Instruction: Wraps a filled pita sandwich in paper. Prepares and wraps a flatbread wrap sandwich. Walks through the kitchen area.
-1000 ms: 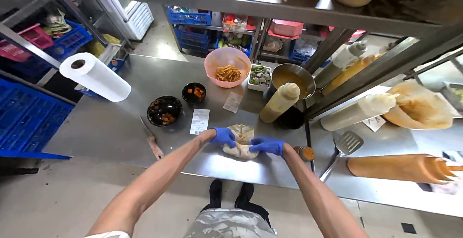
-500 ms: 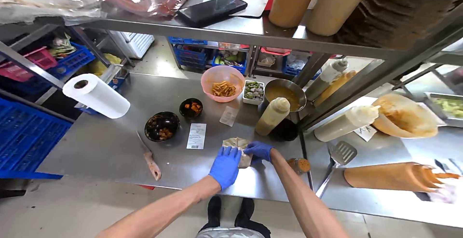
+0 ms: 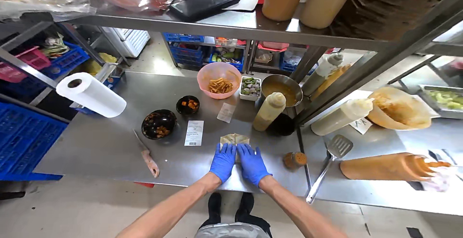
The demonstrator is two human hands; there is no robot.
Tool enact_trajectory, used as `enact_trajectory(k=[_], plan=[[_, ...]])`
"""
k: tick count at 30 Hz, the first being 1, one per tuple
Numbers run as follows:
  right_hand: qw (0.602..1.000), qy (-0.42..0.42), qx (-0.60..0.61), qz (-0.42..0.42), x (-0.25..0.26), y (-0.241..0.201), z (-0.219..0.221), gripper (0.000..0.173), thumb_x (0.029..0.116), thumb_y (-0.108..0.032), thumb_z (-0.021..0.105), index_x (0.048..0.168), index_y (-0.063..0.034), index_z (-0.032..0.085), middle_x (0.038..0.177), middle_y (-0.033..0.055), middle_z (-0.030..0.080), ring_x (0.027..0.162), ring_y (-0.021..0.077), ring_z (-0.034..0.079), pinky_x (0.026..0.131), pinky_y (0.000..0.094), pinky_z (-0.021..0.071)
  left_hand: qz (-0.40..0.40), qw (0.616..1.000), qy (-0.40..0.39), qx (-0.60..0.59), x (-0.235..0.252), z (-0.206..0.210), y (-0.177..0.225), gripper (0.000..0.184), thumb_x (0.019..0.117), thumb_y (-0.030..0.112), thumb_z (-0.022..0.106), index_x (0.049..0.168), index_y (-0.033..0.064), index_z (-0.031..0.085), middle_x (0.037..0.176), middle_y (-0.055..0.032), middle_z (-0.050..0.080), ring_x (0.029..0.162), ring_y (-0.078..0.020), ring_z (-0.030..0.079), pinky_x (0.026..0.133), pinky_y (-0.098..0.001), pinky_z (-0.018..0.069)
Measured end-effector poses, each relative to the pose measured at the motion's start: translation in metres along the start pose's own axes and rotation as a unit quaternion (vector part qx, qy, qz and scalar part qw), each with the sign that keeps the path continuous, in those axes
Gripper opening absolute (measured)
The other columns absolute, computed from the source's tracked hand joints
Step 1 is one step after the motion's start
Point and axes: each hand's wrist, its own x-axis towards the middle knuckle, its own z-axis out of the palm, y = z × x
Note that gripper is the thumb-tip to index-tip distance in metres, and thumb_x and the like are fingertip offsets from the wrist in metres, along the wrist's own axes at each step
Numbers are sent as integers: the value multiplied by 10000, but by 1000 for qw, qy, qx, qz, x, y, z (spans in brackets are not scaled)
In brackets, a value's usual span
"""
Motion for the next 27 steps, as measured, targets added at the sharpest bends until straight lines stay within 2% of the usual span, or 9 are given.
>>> enact_trajectory(k=[4,7,11,13,17,21,22,24,27], plan=[[998,56,-22,-5,0,2,30,714,866,-99,682,1540,-131,451,1584,91,445,1458,322,411,1083,615,423,12,1000,8,23,-8,12,-1,655,906,7,619,1532,63,435,1569,-155,438,1486,-336,351,1212,-662,160],[999,48,-18,-9,4,3,28,731,829,-116,718,1518,-128,473,1524,111,497,1399,332,464,1033,568,469,11,999,-11,35,-6,11,-1,670,908,10,618,1544,61,413,1572,-157,433,1480,-340,359,1210,-668,158],[1000,15,3,-2,15,4,12,717,758,-179,800,1425,-110,548,1394,141,570,1299,377,523,913,576,523,15,999,-14,29,4,0,-3,760,758,85,788,1462,53,506,1437,-163,545,1359,-367,477,1150,-665,282],[999,-20,26,4,21,5,-3,713,720,-189,832,1380,-100,575,1356,157,581,1278,395,529,896,600,526,17,999,-21,18,9,-8,-6,786,696,146,840,1418,54,542,1389,-162,575,1319,-373,507,1112,-657,336],[994,-98,54,17,32,3,-36,728,713,-150,859,1377,-51,576,1372,214,564,1276,446,528,884,646,524,20,1000,-17,0,14,-22,-10,881,642,194,881,1439,55,529,1398,-172,572,1328,-393,497,1090,-696,333],[988,-140,53,23,51,9,-33,714,723,-169,857,1359,-26,567,1390,230,538,1297,452,511,897,637,532,50,998,19,22,12,-21,-14,779,729,184,859,1432,62,547,1378,-167,586,1293,-387,526,1068,-642,392],[988,-142,57,20,52,10,-32,715,723,-161,856,1363,-29,566,1389,235,538,1297,457,509,904,639,528,55,998,3,12,10,-28,-14,739,757,181,858,1418,46,555,1362,-183,592,1279,-397,535,1073,-632,400],[989,-137,59,10,49,12,-32,730,717,-139,851,1380,-49,559,1388,242,538,1299,465,506,911,649,519,51,996,-73,0,9,-52,-9,675,822,179,823,1415,14,546,1370,-203,581,1303,-405,518,1119,-629,354],[997,-74,27,-7,33,10,-41,764,684,-113,874,1386,-94,574,1360,218,575,1268,468,531,867,661,523,35,989,-146,4,16,-76,-4,664,836,200,818,1410,11,542,1402,-200,560,1329,-397,502,1127,-622,346]])
